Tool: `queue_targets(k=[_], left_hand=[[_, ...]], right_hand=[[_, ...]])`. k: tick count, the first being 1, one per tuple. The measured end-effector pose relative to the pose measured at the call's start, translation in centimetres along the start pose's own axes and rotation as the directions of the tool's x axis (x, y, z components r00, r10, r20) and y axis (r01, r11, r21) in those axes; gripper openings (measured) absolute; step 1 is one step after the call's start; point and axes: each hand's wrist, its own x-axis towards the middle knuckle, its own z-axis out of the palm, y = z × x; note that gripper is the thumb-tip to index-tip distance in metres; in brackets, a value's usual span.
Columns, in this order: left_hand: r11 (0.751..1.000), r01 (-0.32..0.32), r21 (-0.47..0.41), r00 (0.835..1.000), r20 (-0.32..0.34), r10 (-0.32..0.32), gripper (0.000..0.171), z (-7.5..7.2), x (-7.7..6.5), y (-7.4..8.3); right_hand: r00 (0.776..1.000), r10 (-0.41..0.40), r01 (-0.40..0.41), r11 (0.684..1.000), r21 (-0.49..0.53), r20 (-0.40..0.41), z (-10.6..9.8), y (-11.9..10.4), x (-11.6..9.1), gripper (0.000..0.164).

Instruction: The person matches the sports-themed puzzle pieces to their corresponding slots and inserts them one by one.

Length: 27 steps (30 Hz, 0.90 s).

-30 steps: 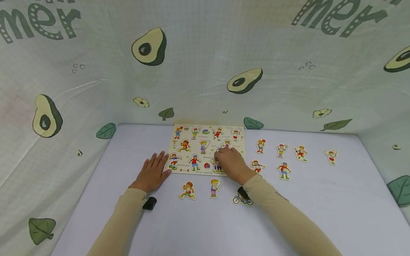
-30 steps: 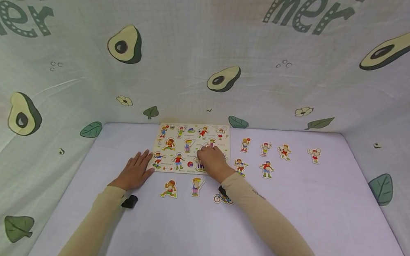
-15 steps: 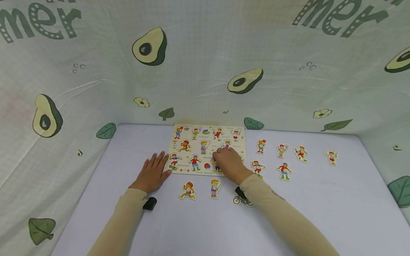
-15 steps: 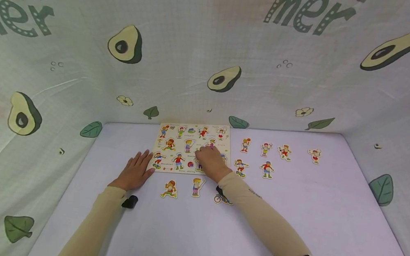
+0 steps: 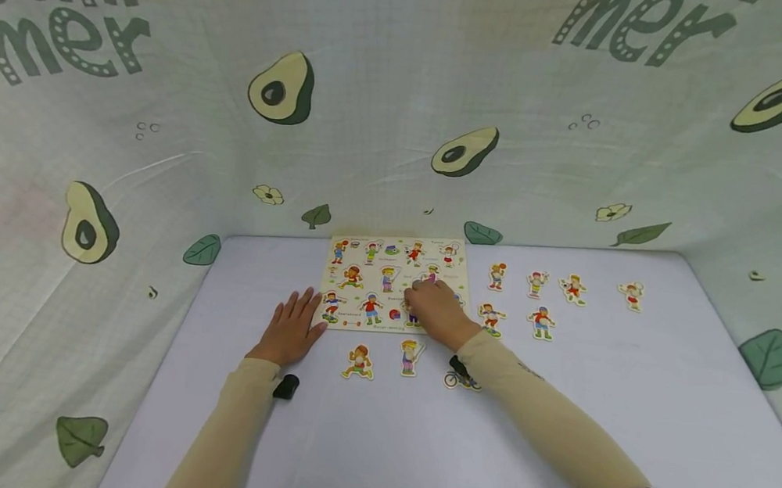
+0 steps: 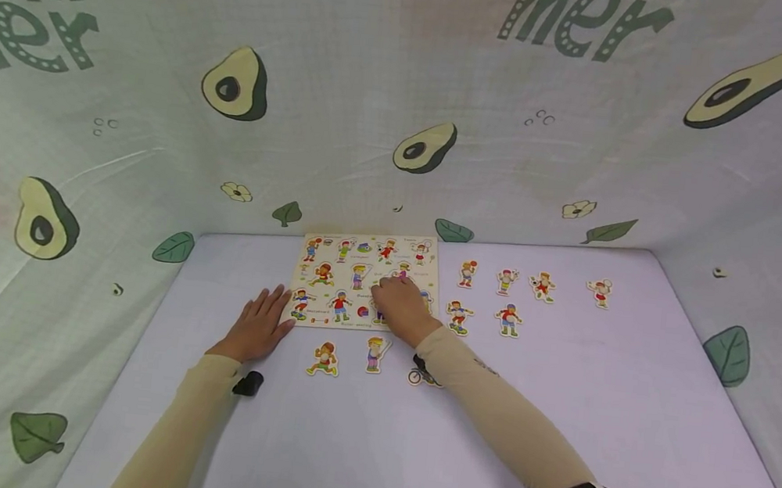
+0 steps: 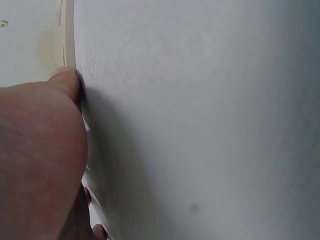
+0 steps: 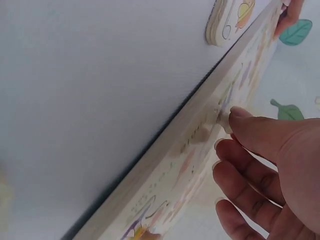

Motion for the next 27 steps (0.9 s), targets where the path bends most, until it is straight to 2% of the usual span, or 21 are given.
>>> queue_targets(k=[6,15,23,27], left_hand=[[1.000,0.012,0.009,1.000,0.029,-0.012,0.073,-0.3,0.2,0.1],[1.000,0.021,0.019,0.999,0.043,-0.022,0.073,-0.2,0.1,0.0],[1.000,0.013,0.003,1.000,0.020,-0.013,0.071,-0.4,-0.3,0.3],[1.000,0.003,-0.012,1.000,0.002,-0.003,0.070,-0.2,-0.3,0.3]], right_hand=[[0.999,0.008,-0.010,0.999,-0.040,-0.043,-0.7,0.8,-1.2,0.016],[0.995,0.033,-0.038,0.998,-0.058,-0.096,-1.8,2.8,-4.4,0.018],[0.979,0.084,-0.094,0.995,-0.043,-0.186,-2.1,5.5,-7.8,0.021],[0.970,0.135,-0.143,0.989,-0.026,-0.203,-2.2,6.9,-9.6,0.021]])
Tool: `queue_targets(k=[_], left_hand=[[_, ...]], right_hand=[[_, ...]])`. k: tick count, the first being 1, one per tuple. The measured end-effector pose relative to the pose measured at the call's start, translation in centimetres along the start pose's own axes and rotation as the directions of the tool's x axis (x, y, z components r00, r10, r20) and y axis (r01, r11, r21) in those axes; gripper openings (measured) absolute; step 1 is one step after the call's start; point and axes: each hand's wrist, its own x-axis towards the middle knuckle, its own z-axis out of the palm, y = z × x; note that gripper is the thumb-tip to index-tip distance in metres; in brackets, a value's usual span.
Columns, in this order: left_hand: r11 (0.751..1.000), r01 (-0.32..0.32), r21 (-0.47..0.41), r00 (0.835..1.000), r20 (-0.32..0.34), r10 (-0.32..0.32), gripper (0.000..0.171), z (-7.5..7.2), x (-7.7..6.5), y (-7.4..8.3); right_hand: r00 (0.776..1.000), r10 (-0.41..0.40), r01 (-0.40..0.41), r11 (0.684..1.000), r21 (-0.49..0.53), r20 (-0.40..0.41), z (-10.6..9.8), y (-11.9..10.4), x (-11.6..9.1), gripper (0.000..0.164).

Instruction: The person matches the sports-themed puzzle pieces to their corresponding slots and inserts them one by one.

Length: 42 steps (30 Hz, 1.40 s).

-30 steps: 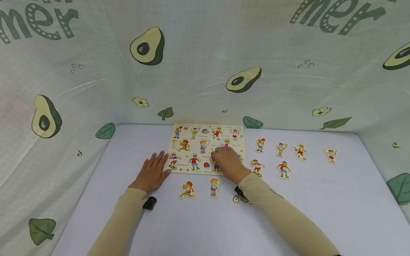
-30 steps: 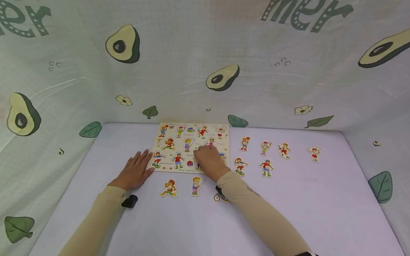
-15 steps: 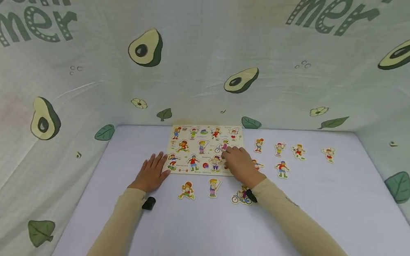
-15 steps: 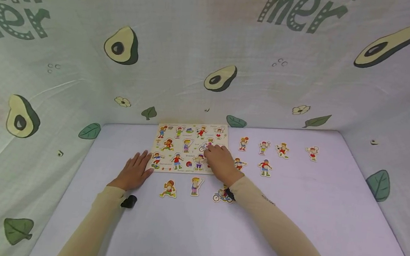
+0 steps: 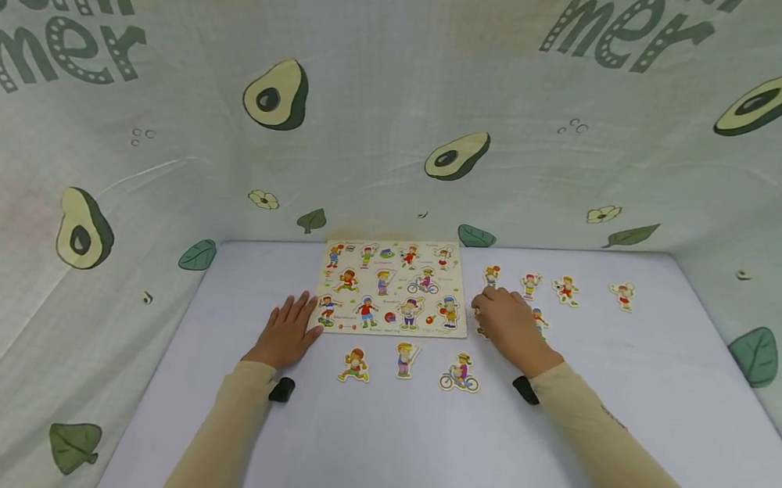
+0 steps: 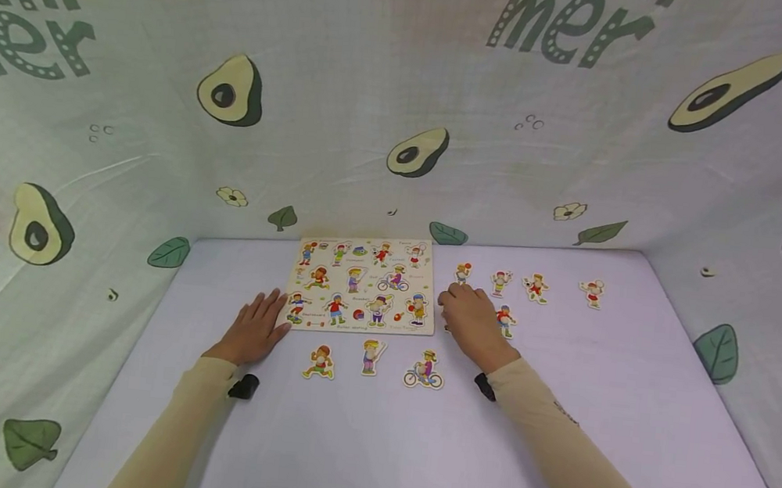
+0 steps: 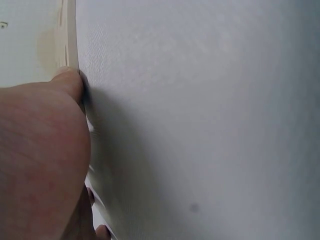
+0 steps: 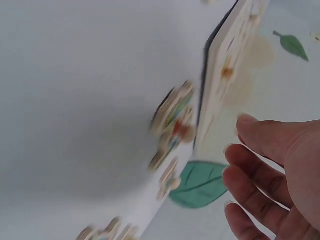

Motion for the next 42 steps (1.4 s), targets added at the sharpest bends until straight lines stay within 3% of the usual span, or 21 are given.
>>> queue_targets(k=[8,17,24,34,42], left_hand=[[1.000,-0.002,0.008,1.000,-0.006,0.002,0.072,0.6,0.4,-0.5],[1.000,0.019,0.021,0.999,0.034,-0.020,0.073,-0.1,0.3,0.1],[0.999,0.018,0.030,0.999,0.040,-0.019,0.073,0.0,0.3,-0.1],[0.999,-0.044,0.000,0.999,-0.032,0.044,0.069,0.1,0.1,-0.3],[1.000,-0.026,0.017,1.000,-0.005,0.026,0.067,-0.1,-0.1,-0.1]], right_hand=[[0.995,0.099,-0.099,0.995,0.016,0.011,-0.5,3.4,-2.6,0.022],[0.992,0.123,-0.123,0.992,0.018,0.002,-0.9,6.0,-4.7,0.021],[0.986,0.166,-0.167,0.985,0.047,0.023,-1.4,6.9,-5.4,0.021],[0.982,0.179,-0.181,0.983,0.029,0.063,-1.2,7.6,-5.8,0.026],[0.981,0.177,-0.180,0.983,0.026,0.079,-1.0,7.7,-5.8,0.027]])
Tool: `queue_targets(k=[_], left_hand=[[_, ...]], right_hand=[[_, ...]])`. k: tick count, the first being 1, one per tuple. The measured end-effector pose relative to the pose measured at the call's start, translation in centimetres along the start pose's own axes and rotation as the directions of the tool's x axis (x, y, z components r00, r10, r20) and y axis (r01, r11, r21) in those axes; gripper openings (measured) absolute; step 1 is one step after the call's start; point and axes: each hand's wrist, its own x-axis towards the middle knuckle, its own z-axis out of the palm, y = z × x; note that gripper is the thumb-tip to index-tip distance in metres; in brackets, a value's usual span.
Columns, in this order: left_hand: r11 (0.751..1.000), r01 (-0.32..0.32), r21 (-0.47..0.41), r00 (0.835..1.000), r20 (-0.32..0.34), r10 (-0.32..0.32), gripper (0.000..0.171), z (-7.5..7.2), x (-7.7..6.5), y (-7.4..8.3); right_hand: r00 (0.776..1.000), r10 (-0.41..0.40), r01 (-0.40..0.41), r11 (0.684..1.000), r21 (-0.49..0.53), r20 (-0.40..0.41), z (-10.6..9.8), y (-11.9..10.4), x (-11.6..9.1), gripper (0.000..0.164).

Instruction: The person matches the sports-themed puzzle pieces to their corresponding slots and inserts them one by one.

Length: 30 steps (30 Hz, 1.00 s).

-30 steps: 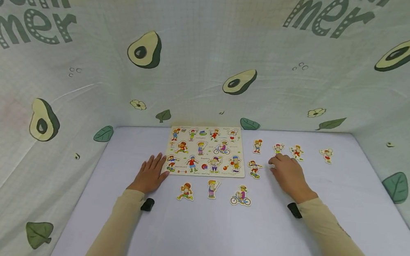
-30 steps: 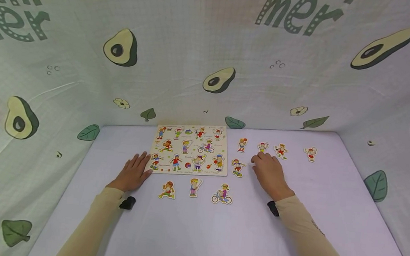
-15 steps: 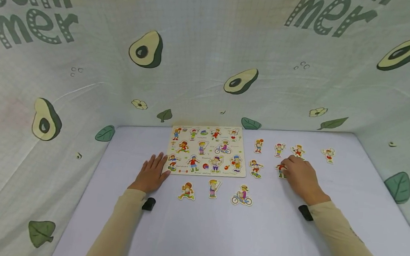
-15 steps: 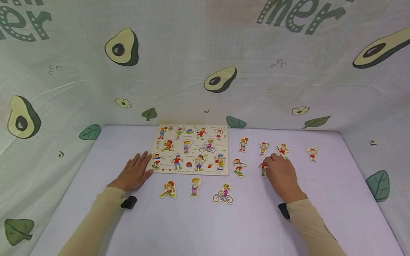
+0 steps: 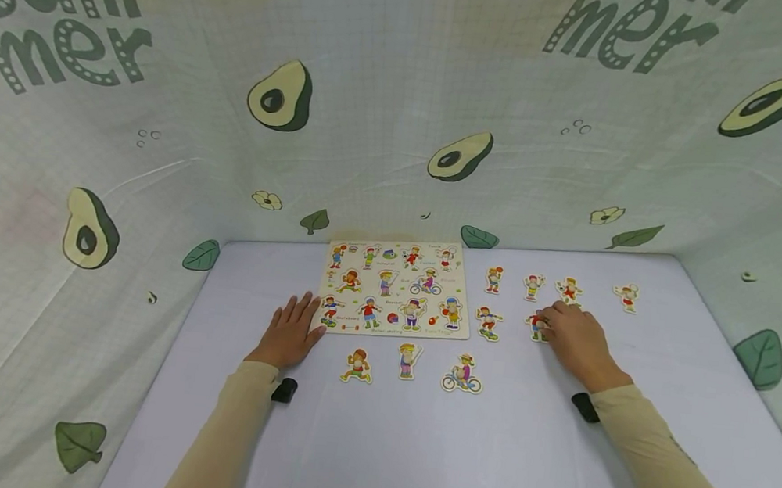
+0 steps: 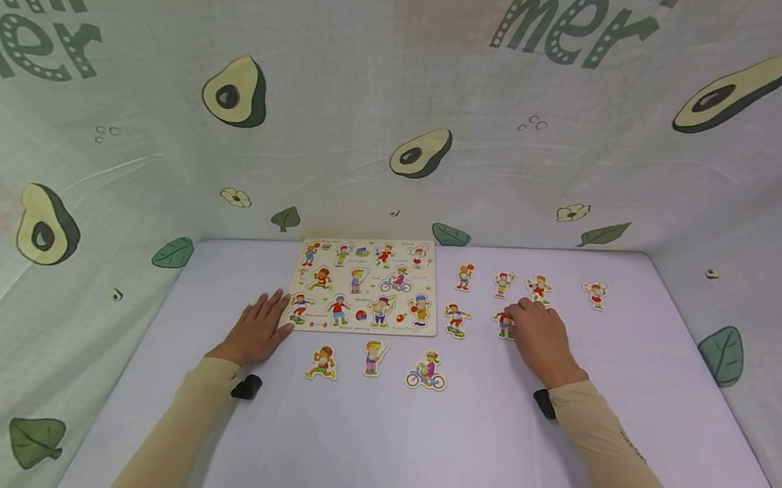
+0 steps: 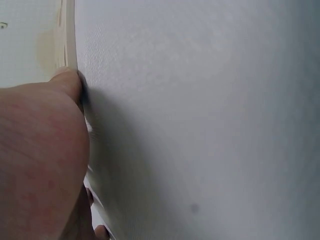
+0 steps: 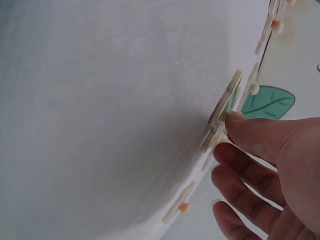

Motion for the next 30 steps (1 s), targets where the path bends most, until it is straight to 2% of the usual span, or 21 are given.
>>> queue_targets(k=[14,30], left_hand=[[1.000,-0.017,-0.022,0.999,-0.032,0.016,0.070,0.9,0.4,-0.6],[0.999,-0.013,-0.034,1.000,-0.020,0.012,0.070,0.2,0.1,-0.1]], right_hand=[[1.000,-0.012,0.012,1.000,0.018,0.002,0.1,0.0,0.3,0.022],[1.000,-0.009,0.008,0.999,0.033,0.027,0.4,-0.2,1.2,0.013]])
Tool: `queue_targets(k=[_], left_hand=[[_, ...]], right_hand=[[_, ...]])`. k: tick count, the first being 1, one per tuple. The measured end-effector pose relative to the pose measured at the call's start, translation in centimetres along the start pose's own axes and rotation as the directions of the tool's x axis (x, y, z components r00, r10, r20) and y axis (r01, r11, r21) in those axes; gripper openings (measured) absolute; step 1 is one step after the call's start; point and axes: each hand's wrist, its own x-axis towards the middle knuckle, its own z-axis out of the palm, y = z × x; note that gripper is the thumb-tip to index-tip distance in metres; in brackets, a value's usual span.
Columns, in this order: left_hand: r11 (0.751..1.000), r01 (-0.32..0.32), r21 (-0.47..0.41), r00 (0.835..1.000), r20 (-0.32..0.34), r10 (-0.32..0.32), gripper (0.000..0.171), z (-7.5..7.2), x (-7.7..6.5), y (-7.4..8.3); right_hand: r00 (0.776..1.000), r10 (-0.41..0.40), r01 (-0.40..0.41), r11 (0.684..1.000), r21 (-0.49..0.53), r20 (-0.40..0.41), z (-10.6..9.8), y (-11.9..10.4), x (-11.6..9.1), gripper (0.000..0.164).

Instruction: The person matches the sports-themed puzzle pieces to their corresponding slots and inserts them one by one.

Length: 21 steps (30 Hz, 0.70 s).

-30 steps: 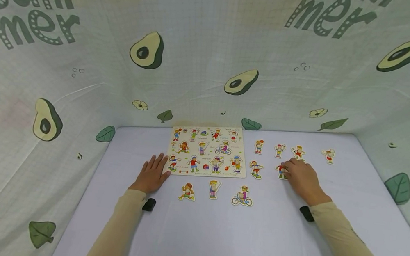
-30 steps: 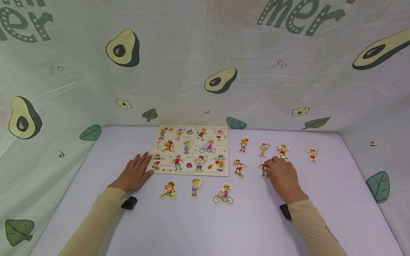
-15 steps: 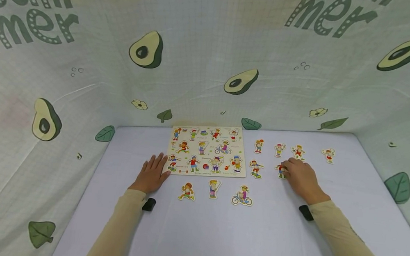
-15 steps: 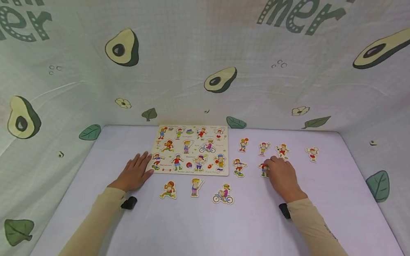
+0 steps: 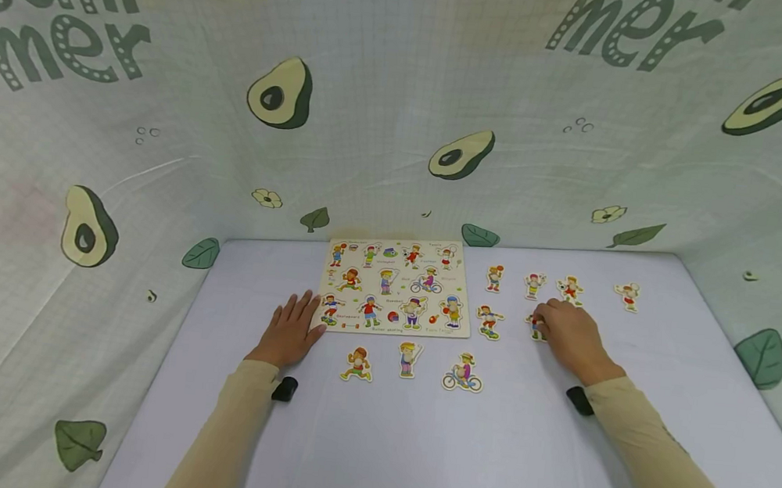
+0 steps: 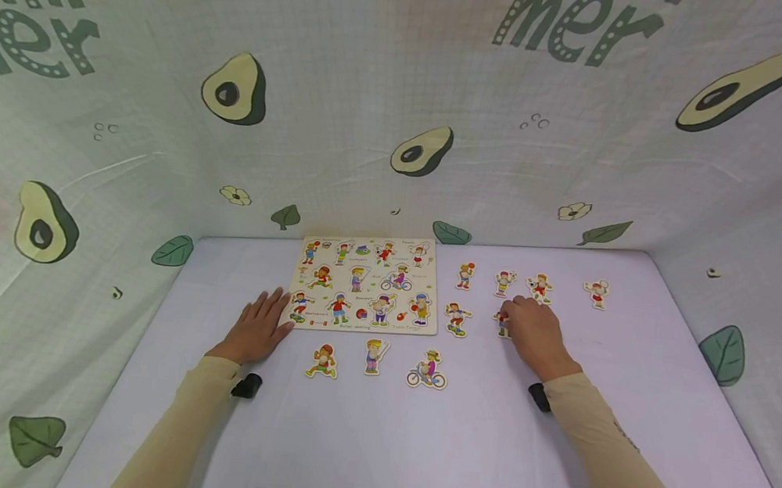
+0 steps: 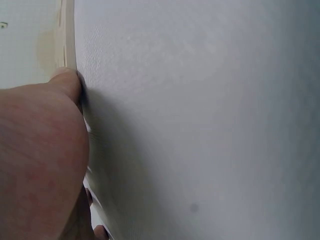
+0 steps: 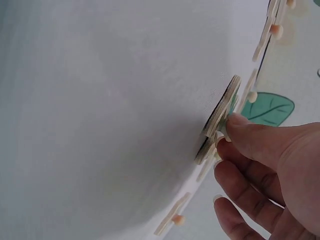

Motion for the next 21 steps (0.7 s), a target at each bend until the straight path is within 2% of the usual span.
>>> queue_targets(k=[8,21], left_hand=[[1.000,0.004,0.013,1.000,0.009,-0.004,0.068,-0.2,0.0,0.2],[1.000,0.009,0.021,1.000,0.019,-0.010,0.070,0.0,0.2,-0.1]], right_hand=[[0.999,-0.001,0.001,1.000,0.015,-0.042,-0.2,-0.7,0.1,0.014],[0.989,-0.085,0.090,0.995,0.036,-0.121,-1.0,-2.9,0.7,0.018]])
